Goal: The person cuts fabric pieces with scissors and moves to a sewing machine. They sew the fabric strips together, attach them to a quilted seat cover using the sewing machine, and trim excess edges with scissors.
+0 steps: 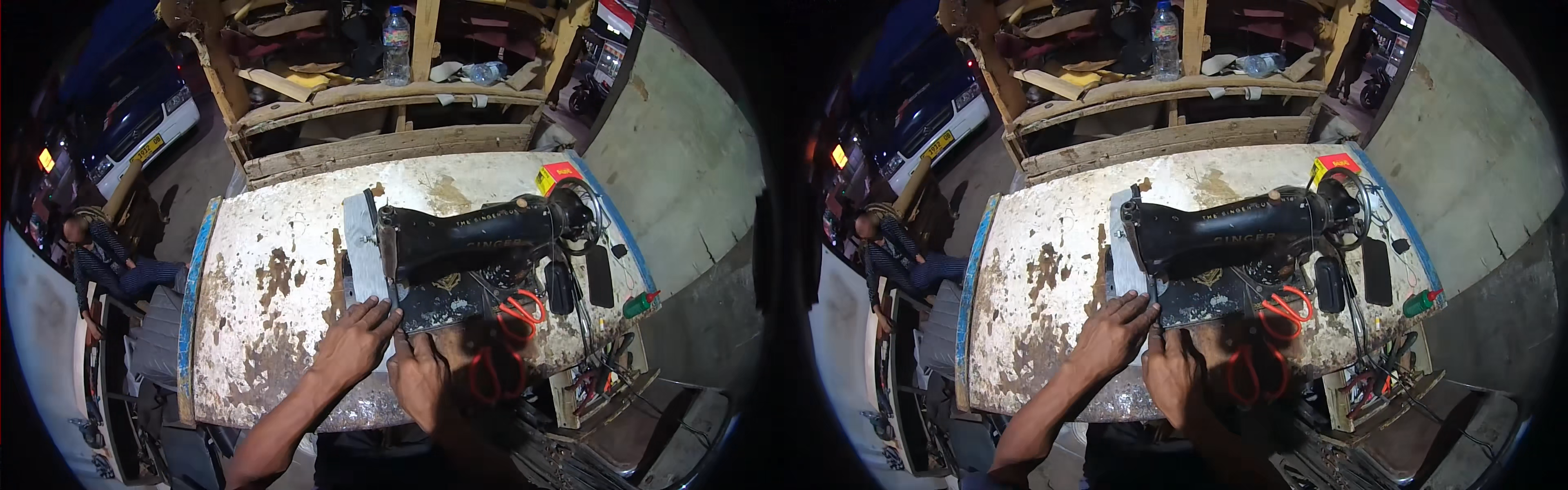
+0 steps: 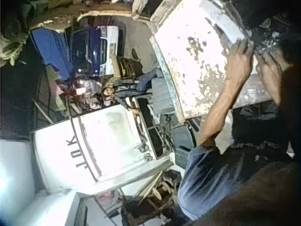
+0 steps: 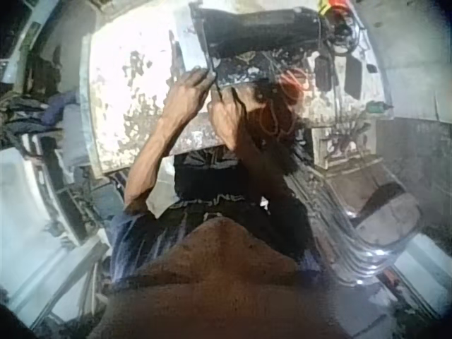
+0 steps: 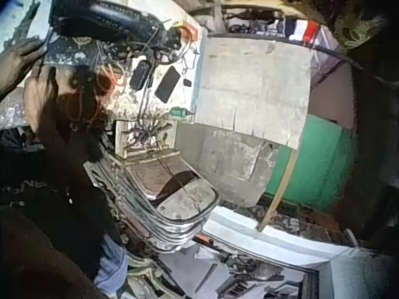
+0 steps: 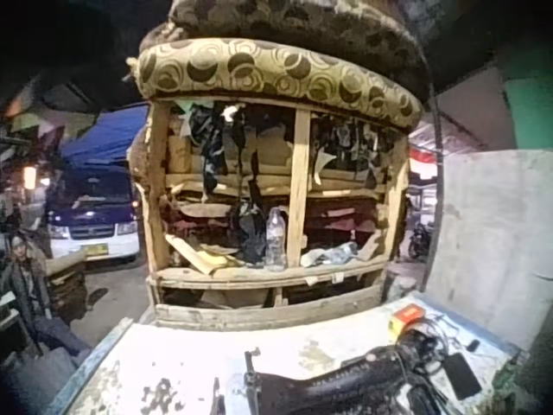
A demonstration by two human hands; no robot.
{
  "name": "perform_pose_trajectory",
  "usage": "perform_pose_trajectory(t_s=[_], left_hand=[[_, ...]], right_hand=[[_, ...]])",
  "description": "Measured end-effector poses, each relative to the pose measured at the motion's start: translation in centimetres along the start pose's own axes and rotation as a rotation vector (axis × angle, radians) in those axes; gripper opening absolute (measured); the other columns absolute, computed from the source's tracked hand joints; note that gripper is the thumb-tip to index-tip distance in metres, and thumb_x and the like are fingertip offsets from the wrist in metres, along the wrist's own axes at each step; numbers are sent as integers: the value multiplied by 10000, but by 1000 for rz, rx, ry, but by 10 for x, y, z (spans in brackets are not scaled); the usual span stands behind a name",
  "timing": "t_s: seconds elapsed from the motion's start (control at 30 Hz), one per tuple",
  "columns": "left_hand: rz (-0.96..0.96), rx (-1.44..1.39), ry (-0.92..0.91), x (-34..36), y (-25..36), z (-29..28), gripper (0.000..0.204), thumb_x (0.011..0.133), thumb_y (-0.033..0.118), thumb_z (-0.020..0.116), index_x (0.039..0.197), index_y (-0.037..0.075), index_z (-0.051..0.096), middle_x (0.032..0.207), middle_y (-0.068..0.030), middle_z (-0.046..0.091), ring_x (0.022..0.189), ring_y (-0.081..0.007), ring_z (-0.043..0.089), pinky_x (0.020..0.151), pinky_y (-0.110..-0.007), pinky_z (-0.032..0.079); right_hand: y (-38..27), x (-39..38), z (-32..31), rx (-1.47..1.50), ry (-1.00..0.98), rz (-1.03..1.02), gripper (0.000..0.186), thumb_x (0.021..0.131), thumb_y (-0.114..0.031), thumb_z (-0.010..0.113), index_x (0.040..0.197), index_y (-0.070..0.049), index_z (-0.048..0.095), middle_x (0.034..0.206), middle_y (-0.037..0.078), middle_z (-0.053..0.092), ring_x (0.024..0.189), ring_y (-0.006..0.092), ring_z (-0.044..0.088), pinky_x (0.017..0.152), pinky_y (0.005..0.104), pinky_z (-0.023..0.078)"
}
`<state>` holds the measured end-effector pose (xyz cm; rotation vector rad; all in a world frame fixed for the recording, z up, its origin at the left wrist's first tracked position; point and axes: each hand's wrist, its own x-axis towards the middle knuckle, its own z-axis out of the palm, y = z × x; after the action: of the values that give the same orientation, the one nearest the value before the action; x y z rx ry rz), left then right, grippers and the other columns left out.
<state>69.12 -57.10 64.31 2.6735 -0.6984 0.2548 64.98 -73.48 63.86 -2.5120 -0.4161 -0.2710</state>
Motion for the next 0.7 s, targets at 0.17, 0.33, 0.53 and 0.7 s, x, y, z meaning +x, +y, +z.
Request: perform_pose_trajectory(t_s=[0.17,0.33,0.53,0.7], left_hand=[[15,21,-5,-3,-3,-1,453,914,110,663,1365,70,664,1406,-162,642,1355,-379,555,1118,-446,475],[38,8,-16,-1,-4,-3,446,916,101,663,1361,68,667,1413,-160,639,1346,-390,560,1117,-459,477],[35,-75,-51,-1,-9,-6,457,898,105,689,1354,67,674,1421,-177,629,1355,-412,552,1149,-475,449],[79,-11,-50,7,-12,-10,438,900,108,696,1338,93,691,1415,-164,636,1341,-388,574,1140,-474,457]], right_hand=[[-2,1,2,-14,-40,19,570,835,-82,721,1383,10,595,1077,205,601,886,393,694,749,480,592],[-3,4,-3,-27,-52,23,526,841,-91,726,1341,28,614,1063,205,592,866,396,695,734,472,594],[2,6,6,-50,-27,-7,452,858,-118,713,1271,53,643,1058,211,588,835,387,685,695,464,593],[7,10,7,-90,-24,-26,401,869,-119,683,1232,50,667,999,193,585,804,371,685,679,463,589]])
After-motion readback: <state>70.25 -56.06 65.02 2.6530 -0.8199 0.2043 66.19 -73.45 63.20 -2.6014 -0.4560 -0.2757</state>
